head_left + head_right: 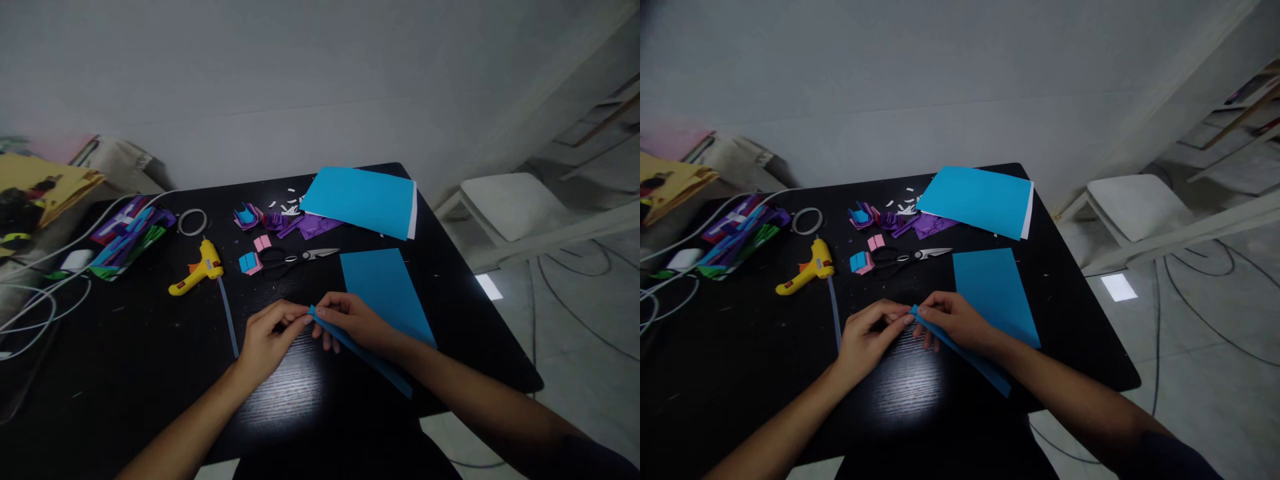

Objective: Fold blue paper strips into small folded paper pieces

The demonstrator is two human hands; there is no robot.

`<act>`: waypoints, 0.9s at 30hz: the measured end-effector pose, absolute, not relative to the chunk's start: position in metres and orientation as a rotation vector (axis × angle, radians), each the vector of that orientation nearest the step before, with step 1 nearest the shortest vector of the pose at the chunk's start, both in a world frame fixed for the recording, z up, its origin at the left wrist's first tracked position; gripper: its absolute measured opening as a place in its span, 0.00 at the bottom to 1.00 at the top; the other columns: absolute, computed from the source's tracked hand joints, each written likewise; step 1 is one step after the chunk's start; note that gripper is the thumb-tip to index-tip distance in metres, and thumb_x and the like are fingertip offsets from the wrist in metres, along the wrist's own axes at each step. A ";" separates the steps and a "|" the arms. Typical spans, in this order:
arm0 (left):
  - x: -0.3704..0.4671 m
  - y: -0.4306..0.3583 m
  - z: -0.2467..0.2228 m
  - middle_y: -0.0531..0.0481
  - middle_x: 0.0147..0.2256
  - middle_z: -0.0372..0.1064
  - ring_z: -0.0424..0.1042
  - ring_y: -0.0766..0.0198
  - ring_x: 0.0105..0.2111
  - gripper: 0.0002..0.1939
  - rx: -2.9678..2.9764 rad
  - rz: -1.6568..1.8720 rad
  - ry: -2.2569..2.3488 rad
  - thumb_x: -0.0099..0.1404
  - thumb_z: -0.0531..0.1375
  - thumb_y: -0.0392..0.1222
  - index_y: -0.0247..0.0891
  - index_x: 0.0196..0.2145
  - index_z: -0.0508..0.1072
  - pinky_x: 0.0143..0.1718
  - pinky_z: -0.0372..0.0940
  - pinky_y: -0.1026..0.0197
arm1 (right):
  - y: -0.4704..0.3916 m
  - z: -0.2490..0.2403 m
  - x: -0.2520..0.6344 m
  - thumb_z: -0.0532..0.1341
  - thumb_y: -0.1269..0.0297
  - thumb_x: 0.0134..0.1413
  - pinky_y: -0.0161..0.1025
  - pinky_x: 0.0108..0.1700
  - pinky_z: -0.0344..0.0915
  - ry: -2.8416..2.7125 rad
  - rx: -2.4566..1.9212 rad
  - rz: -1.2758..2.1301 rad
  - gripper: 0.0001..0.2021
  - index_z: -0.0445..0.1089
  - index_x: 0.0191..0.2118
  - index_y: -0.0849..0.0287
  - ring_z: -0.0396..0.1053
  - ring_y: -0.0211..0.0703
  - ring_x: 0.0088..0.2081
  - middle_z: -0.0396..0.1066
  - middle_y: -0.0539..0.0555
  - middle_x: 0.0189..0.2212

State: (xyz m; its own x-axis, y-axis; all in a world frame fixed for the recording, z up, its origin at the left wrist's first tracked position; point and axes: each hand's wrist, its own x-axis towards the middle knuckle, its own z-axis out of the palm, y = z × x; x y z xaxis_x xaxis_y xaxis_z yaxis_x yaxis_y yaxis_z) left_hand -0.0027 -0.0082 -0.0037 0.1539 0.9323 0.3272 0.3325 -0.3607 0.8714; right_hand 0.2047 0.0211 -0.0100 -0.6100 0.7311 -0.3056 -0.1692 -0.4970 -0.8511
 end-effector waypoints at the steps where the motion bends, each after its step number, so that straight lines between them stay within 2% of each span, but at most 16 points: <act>1: -0.003 -0.008 -0.004 0.52 0.30 0.79 0.76 0.67 0.27 0.04 1.784 1.198 1.217 0.69 0.69 0.41 0.39 0.39 0.82 0.30 0.72 0.67 | 0.021 -0.010 0.205 0.68 0.49 0.62 0.32 0.22 0.69 -1.111 -0.911 2.130 0.17 0.71 0.39 0.61 0.75 0.37 0.24 0.80 0.52 0.30; 5: -0.002 -0.009 -0.005 0.51 0.30 0.79 0.77 0.66 0.27 0.07 1.754 1.198 1.240 0.69 0.70 0.43 0.39 0.42 0.82 0.31 0.74 0.66 | 0.021 -0.010 0.205 0.68 0.50 0.62 0.32 0.22 0.69 -1.110 -0.912 2.136 0.17 0.71 0.38 0.60 0.75 0.37 0.24 0.80 0.52 0.30; 15: -0.004 -0.007 -0.004 0.51 0.30 0.78 0.76 0.66 0.28 0.03 1.823 1.180 1.201 0.69 0.69 0.39 0.39 0.41 0.83 0.31 0.71 0.67 | 0.022 -0.009 0.205 0.69 0.48 0.61 0.32 0.22 0.68 -1.116 -0.915 2.127 0.18 0.71 0.38 0.61 0.75 0.37 0.24 0.79 0.52 0.29; 27: -0.002 -0.007 -0.007 0.52 0.30 0.79 0.76 0.67 0.26 0.06 1.749 1.165 1.225 0.68 0.70 0.41 0.39 0.41 0.82 0.29 0.72 0.67 | 0.022 -0.009 0.204 0.68 0.49 0.61 0.31 0.22 0.67 -1.127 -0.917 2.105 0.17 0.72 0.38 0.60 0.74 0.36 0.24 0.79 0.51 0.29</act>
State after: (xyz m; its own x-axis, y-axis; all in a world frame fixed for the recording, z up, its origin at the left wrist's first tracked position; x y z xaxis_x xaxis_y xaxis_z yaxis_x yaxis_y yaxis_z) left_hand -0.0024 -0.0072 -0.0065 0.1508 0.9487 0.2780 0.3250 -0.3131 0.8924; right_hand 0.2043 0.0218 -0.0089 -0.5983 0.7436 -0.2986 -0.1638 -0.4783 -0.8628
